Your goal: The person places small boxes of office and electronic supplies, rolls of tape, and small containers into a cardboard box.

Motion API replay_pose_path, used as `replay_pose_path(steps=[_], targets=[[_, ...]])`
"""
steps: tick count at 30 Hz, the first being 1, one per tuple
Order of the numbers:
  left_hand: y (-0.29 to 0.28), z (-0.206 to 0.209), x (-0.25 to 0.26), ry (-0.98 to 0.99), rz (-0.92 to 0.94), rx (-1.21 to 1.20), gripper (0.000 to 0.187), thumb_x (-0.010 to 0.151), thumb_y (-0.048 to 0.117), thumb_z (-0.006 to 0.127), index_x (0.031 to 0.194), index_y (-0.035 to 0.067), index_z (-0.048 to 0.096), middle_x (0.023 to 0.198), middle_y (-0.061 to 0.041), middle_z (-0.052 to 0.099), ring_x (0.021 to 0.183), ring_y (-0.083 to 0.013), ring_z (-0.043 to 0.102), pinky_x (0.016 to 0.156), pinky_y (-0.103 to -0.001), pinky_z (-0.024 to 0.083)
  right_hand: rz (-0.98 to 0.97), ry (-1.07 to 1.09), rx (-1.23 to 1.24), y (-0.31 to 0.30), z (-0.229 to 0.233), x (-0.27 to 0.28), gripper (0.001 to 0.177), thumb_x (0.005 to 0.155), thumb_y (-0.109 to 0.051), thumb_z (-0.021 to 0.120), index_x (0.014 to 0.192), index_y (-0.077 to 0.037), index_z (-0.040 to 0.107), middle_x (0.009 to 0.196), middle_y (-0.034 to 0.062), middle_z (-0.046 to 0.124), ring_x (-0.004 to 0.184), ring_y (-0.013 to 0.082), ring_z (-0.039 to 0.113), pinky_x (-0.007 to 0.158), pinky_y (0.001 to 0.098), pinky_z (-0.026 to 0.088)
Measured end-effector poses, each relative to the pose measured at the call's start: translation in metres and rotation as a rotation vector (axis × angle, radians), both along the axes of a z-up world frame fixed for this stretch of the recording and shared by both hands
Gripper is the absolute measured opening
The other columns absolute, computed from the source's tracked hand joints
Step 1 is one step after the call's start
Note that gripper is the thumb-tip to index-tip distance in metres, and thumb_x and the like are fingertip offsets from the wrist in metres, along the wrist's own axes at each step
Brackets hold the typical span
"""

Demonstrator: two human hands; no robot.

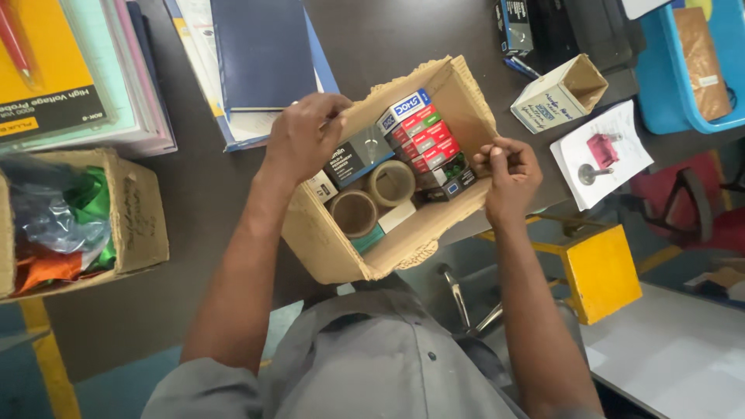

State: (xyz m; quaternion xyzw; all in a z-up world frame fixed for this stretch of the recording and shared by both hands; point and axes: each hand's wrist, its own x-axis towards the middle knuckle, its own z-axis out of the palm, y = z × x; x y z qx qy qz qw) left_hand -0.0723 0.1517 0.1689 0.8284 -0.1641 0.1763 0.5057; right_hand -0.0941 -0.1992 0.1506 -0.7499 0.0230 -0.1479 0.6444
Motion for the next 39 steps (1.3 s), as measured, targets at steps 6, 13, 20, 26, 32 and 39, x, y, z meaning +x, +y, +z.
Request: replay_pose_path(steps=[6,13,20,26,32,39], targets=[[-0.001,0.003,-0.018,0.120,-0.057,0.002,0.010,0.092,0.005,0.071,0.102,0.004,0.071,0.096,-0.015,0.071,0.082,-0.0319,0.071,0.072,-0.040,0.056,-0.037,-0.019,-0.027,-0.010,-0.005,-0.024,0.009,0.108,-0.001,0.060,0.117,0.000,0.061,0.101,0.0102,0.070,0.086,0.0167,0.071,0.082,0.0294,0.060],[-0.004,-0.001,-0.028,0.113,0.045,-0.022,0.019,0.093,0.001,0.066,0.110,0.005,0.072,0.116,-0.015,0.074,0.097,-0.0274,0.075,0.076,-0.034,0.062,0.034,-0.024,-0.006,-0.009,-0.008,-0.018,0.010,0.107,0.000,0.060,0.117,0.001,0.061,0.103,0.0105,0.071,0.089,0.0157,0.070,0.084,0.0292,0.060],[-0.024,0.002,-0.029,0.119,0.344,0.039,0.011,0.094,0.004,0.070,0.105,0.003,0.074,0.094,-0.012,0.076,0.079,-0.0219,0.074,0.064,-0.032,0.057,0.119,0.008,0.033,-0.009,-0.006,-0.012,0.011,0.106,0.001,0.059,0.116,0.002,0.062,0.102,0.0093,0.071,0.090,0.0137,0.070,0.083,0.0269,0.059],[-0.025,-0.025,-0.070,-0.100,0.847,-0.156,0.010,0.102,0.009,0.067,0.109,0.003,0.069,0.100,-0.010,0.071,0.092,-0.0248,0.068,0.086,-0.035,0.056,0.244,-0.043,-0.127,-0.011,0.007,-0.012,0.011,0.103,0.000,0.061,0.113,0.002,0.065,0.098,0.0074,0.072,0.087,0.0117,0.071,0.080,0.0255,0.058],[-0.054,-0.101,-0.170,0.149,1.050,-0.053,0.043,0.108,0.031,0.062,0.137,0.000,0.058,0.124,-0.020,0.059,0.115,-0.0301,0.058,0.099,-0.040,0.045,0.422,-0.081,-0.184,-0.014,0.011,-0.012,0.011,0.102,0.000,0.063,0.112,0.001,0.067,0.092,0.0055,0.071,0.084,0.0097,0.069,0.077,0.0243,0.056],[-0.078,-0.110,-0.242,0.527,1.049,-0.856,0.049,0.104,0.043,0.056,0.137,0.007,0.064,0.103,-0.008,0.064,0.088,-0.0171,0.058,0.075,-0.032,0.049,0.513,-0.219,-0.378,-0.017,0.004,-0.007,0.008,0.100,-0.002,0.067,0.107,0.000,0.069,0.089,0.0074,0.069,0.078,0.0119,0.063,0.075,0.0288,0.053]])
